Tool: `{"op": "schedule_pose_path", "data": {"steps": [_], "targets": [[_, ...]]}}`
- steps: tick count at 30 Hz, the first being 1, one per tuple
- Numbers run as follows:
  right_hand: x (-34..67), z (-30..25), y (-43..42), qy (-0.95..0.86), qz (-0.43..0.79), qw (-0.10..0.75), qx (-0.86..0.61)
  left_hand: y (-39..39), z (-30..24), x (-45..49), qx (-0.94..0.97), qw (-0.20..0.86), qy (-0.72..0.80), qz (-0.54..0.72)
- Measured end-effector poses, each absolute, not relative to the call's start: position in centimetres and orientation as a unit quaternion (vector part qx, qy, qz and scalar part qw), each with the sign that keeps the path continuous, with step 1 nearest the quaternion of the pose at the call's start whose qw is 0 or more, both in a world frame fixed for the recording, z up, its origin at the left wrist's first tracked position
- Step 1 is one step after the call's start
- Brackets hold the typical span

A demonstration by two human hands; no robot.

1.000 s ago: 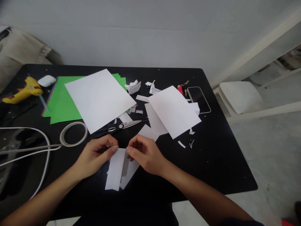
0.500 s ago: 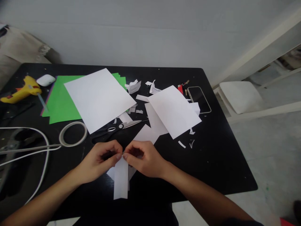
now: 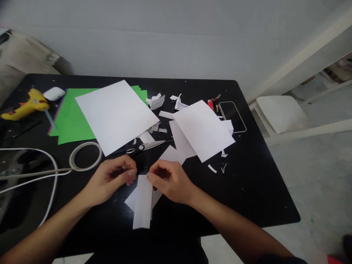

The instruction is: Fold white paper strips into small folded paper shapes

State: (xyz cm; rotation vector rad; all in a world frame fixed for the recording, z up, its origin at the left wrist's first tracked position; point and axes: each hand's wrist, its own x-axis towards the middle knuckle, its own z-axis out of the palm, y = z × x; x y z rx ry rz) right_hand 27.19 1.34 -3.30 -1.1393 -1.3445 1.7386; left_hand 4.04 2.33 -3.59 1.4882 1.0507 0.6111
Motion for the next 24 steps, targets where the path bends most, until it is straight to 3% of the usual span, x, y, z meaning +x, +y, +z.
{"op": "schedule_pose_path", "data": {"steps": [14, 24], "targets": [[27.2, -3.4, 0.9, -0.567, 0.663, 0.269, -0.408, 1.6, -3.3, 5.5, 0.703, 0.547, 0.38, 0.247], [27.4, -3.2, 1.6, -0.544, 0.665, 0.29, -0.421, 1.9, -3.1, 5.2, 0.696, 0.526, 0.415, 0.256]]}}
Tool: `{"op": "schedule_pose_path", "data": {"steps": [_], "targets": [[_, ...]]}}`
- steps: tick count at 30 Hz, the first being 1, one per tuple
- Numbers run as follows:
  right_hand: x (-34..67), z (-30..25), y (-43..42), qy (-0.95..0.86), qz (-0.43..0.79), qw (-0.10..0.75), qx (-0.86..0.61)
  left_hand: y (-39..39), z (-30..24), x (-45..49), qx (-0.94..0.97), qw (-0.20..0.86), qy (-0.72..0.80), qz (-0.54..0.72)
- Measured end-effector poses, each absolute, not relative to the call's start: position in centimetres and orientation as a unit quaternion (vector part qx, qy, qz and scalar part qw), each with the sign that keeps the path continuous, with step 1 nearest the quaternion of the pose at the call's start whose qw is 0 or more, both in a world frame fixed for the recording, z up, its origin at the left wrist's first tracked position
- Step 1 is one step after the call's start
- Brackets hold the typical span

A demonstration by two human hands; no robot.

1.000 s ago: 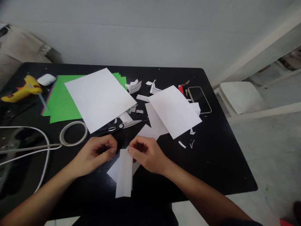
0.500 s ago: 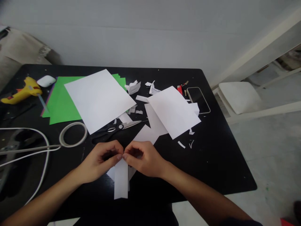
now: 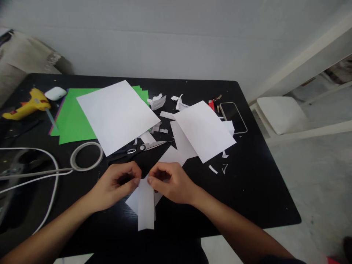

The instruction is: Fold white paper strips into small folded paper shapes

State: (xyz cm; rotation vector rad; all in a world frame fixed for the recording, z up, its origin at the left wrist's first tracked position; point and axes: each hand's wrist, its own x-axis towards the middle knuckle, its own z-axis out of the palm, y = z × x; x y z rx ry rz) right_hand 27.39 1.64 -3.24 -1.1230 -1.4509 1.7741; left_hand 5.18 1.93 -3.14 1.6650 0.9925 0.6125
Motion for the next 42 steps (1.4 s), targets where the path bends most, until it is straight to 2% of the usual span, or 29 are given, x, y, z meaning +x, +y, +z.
{"op": "schedule_pose_path", "data": {"steps": [10, 15, 27, 37, 42], "targets": [[27.3, -3.2, 1.6, -0.522, 0.664, 0.308, -0.439, 1.9, -3.5, 4.8, 0.636, 0.553, 0.457, 0.284], [27.2, -3.3, 1.3, -0.539, 0.658, 0.296, -0.434, 1.4, -3.9, 5.2, 0.62, 0.575, 0.432, 0.314], [27.2, -3.6, 1.1, -0.58, 0.645, 0.268, -0.419, 1.1, -3.4, 5.9, 0.641, 0.581, 0.411, 0.287], [27.2, -3.3, 1.2, -0.579, 0.651, 0.257, -0.418, 1.4, -3.1, 5.8, 0.603, 0.629, 0.411, 0.27], [27.4, -3.2, 1.5, -0.561, 0.653, 0.276, -0.428, 1.7, -2.9, 5.5, 0.589, 0.633, 0.417, 0.279]]}}
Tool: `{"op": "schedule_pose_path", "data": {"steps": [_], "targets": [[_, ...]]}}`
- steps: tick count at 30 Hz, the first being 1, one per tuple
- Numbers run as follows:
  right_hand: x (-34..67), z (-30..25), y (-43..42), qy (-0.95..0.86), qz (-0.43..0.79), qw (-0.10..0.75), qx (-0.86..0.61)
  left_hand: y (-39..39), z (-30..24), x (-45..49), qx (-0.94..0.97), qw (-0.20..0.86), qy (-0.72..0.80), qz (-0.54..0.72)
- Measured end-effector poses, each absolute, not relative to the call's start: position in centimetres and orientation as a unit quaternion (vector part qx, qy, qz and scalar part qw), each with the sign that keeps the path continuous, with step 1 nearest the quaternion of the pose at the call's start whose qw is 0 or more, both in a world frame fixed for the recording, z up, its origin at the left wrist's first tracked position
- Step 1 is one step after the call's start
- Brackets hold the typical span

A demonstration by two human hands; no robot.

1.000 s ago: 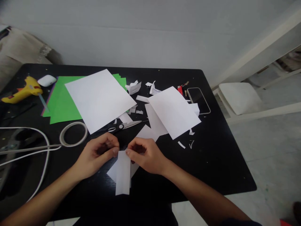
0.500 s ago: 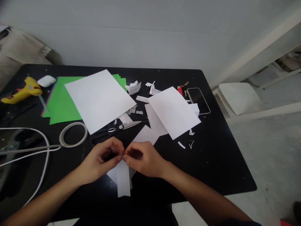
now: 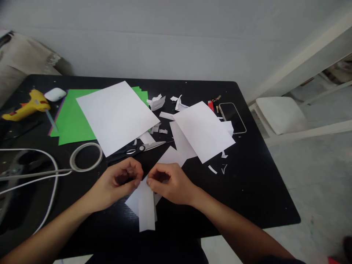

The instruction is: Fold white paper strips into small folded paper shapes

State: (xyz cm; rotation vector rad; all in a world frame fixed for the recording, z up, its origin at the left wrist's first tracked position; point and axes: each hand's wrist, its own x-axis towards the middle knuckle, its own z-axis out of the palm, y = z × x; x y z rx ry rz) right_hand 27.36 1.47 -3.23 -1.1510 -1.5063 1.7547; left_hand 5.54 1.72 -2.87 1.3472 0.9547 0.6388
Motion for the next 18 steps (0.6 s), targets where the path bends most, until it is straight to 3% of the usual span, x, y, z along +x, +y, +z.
{"op": "schedule_pose_path", "data": {"steps": [18], "targets": [[27.26, -3.29, 1.35, -0.566, 0.65, 0.294, -0.413, 1.49, -3.04, 5.62, 0.59, 0.626, 0.416, 0.295]]}}
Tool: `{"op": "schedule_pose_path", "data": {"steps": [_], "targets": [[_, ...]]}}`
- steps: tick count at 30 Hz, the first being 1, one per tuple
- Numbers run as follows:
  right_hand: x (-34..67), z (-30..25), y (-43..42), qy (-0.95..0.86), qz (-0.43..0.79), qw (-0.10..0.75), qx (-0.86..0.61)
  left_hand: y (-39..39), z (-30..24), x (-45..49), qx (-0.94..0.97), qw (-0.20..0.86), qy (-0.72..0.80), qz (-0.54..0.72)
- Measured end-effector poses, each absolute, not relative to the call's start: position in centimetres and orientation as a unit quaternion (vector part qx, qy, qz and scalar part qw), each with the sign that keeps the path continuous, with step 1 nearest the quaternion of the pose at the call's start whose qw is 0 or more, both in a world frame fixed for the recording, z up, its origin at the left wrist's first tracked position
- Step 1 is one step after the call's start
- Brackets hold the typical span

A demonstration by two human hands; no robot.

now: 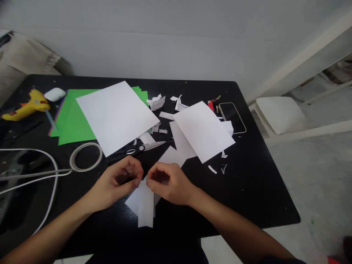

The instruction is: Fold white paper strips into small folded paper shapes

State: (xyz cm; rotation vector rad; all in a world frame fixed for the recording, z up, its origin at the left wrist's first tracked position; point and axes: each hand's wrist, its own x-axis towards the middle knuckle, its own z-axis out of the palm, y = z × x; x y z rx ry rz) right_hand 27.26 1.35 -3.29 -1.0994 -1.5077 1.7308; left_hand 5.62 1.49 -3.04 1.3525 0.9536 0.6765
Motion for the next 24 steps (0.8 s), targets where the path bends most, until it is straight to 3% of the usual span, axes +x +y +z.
{"op": "schedule_pose_path", "data": {"steps": [15, 24], "targets": [[26.9, -3.68, 0.94, -0.559, 0.644, 0.287, -0.436, 1.23, -3.14, 5.84, 0.698, 0.545, 0.389, 0.252], [26.88, -3.52, 0.87, -0.56, 0.648, 0.28, -0.433, 1.16, -3.27, 5.91, 0.689, 0.564, 0.395, 0.226]]}}
